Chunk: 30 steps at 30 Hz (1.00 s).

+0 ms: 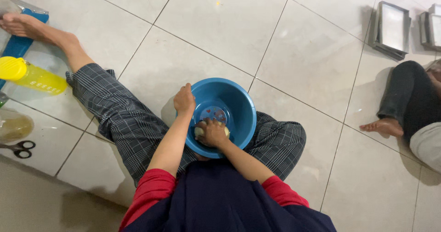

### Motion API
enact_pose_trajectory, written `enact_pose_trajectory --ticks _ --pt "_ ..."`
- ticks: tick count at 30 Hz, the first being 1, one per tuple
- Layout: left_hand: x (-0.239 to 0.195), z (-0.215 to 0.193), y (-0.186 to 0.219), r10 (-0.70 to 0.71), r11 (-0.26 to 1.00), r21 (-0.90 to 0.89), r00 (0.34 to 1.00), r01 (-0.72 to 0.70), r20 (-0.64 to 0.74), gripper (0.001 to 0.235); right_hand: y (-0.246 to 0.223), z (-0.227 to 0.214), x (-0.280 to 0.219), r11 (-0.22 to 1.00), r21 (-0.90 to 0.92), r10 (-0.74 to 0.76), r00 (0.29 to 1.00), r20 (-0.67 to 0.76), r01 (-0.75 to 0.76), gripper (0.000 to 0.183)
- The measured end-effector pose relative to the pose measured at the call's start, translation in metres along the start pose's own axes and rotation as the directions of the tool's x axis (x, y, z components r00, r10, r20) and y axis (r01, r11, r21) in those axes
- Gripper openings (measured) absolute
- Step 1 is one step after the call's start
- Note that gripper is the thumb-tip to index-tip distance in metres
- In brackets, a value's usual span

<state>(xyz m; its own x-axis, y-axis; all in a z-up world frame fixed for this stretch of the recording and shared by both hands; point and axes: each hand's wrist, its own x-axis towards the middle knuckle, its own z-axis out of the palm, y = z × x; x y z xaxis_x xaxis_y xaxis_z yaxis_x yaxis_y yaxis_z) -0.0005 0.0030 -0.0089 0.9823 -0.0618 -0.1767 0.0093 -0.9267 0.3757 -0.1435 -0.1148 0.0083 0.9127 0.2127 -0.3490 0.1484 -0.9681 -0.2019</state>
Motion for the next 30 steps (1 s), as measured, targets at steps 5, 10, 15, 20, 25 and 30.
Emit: enact_pose_trajectory --ticks 5,10,15,20,25,30 --pt "0.005 0.006 -0.006 0.007 0.999 -0.031 1.000 -0.007 0.002 0.035 0.010 -0.013 0.023 0.981 0.165 0.105 0.994 -0.006 -0.103 0.050" --pt "-0.008 -0.017 0.003 0.023 0.999 -0.044 1.000 -0.022 0.011 0.034 0.026 -0.003 0.036 0.914 0.345 0.224 0.975 0.014 -0.215 0.046" --pt "-0.010 -0.025 0.006 0.019 0.998 -0.059 0.999 -0.017 0.034 0.035 0.054 0.019 0.054 0.747 0.556 0.417 0.908 0.037 -0.366 0.044" --pt "-0.003 -0.013 0.003 0.022 0.992 -0.126 0.999 -0.017 0.035 0.042 0.057 0.010 0.039 0.579 0.724 0.512 0.858 0.036 -0.375 0.039" --pt "0.004 -0.004 0.001 0.031 0.998 -0.058 0.998 -0.029 0.049 0.042 0.049 -0.004 0.017 0.454 0.819 0.581 0.814 0.026 -0.350 0.039" --pt "0.007 0.001 -0.002 0.019 0.999 -0.031 0.998 -0.017 0.066 0.041 0.039 -0.035 -0.004 0.520 0.845 0.466 0.787 -0.404 0.125 0.034"
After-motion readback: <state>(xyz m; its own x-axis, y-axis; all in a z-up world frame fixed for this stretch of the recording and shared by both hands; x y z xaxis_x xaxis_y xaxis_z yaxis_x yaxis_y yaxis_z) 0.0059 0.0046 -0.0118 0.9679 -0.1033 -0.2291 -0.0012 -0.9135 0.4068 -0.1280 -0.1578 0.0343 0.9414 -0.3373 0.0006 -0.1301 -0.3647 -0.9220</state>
